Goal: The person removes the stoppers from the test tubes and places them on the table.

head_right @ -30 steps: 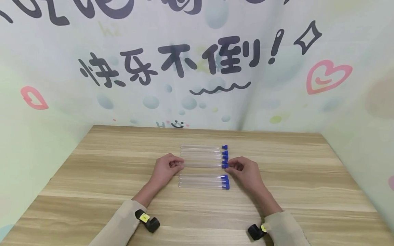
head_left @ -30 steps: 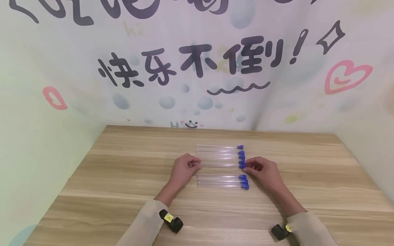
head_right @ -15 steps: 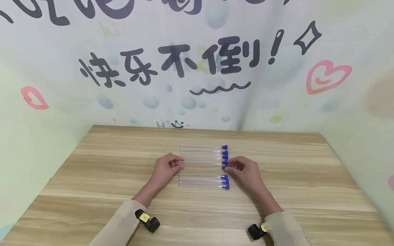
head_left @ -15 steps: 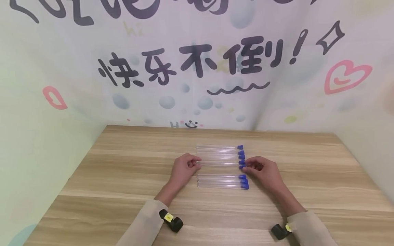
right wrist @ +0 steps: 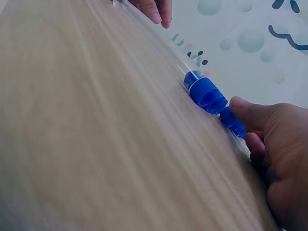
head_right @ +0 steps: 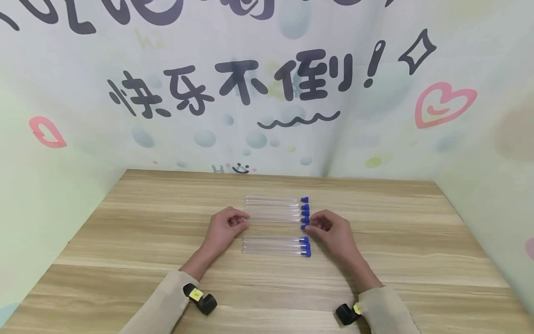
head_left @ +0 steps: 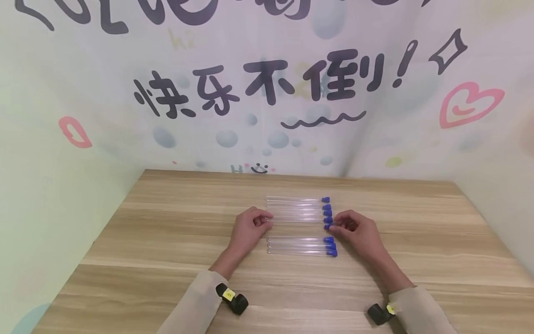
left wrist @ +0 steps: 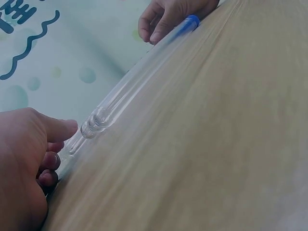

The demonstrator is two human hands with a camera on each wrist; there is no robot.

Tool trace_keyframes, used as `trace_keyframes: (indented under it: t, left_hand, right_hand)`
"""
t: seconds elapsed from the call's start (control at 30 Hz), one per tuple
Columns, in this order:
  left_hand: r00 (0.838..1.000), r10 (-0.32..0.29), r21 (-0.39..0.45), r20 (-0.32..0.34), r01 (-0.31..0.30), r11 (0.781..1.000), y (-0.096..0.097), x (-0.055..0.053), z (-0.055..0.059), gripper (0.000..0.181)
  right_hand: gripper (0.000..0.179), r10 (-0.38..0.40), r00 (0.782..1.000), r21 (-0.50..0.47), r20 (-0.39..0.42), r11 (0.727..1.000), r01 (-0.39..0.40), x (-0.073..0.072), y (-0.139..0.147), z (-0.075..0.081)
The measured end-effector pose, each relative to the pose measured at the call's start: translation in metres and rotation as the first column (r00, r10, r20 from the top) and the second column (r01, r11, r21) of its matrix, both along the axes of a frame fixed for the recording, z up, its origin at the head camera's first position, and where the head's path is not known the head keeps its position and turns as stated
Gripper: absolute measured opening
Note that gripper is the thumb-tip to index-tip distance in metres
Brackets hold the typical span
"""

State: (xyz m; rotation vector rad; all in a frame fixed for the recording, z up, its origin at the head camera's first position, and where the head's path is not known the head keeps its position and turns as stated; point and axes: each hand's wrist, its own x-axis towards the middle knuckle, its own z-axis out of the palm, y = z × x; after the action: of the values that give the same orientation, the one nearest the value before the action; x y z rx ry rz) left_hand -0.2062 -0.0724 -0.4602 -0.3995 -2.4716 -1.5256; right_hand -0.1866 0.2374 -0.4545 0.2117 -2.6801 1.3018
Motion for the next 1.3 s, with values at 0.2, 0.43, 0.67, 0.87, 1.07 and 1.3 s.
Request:
trace_keyframes:
  t: [0.2, 0.43, 0.67, 0.87, 1.07, 1.3]
  left_hand:
    - [1.0, -0.003, 0.001, 0.007, 0.003, 1.0, 0.0, 0.001, 0.002, 0.012]
    - [0.998, -0.028, -0.008, 0.061, 0.029, 1.0, -0.001, 0.009, 0.002, 0.013]
    - [0.994, -0.087, 0.009, 0.066, 0.087, 0.996, -0.004, 0.018, 0.0, 0.012]
    - [0.986, -0.143, -0.001, 0.091, 0.143, 0.99, -0.007, 0.021, 0.0, 0.012]
    - [0.981, -0.177, -0.046, 0.076, 0.18, 0.983, -0.008, 0.017, -0.001, 0.011]
    - [0.978, -0.191, -0.047, 0.079, 0.195, 0.98, -0.008, 0.015, -0.001, 0.011]
  right_hand:
    - [0.024, -0.009, 0.999, -0.008, -0.033, 1.0, 0.008, 0.001, -0.001, 0.0]
    - [0.019, -0.009, 0.999, -0.009, -0.05, 1.0, 0.009, 0.005, -0.003, 0.0]
    - [0.019, -0.016, 1.0, -0.016, 0.005, 1.0, 0.016, 0.017, -0.009, -0.001]
    - [0.017, 0.027, 0.999, -0.001, 0.031, 1.0, -0.027, 0.025, -0.012, -0.002]
    - [0.016, 0.06, 0.998, 0.016, -0.007, 0.998, -0.06, 0.024, -0.011, 0.0]
    - [0.018, 0.082, 0.997, 0.04, 0.006, 0.996, -0.083, 0.022, -0.007, 0.0]
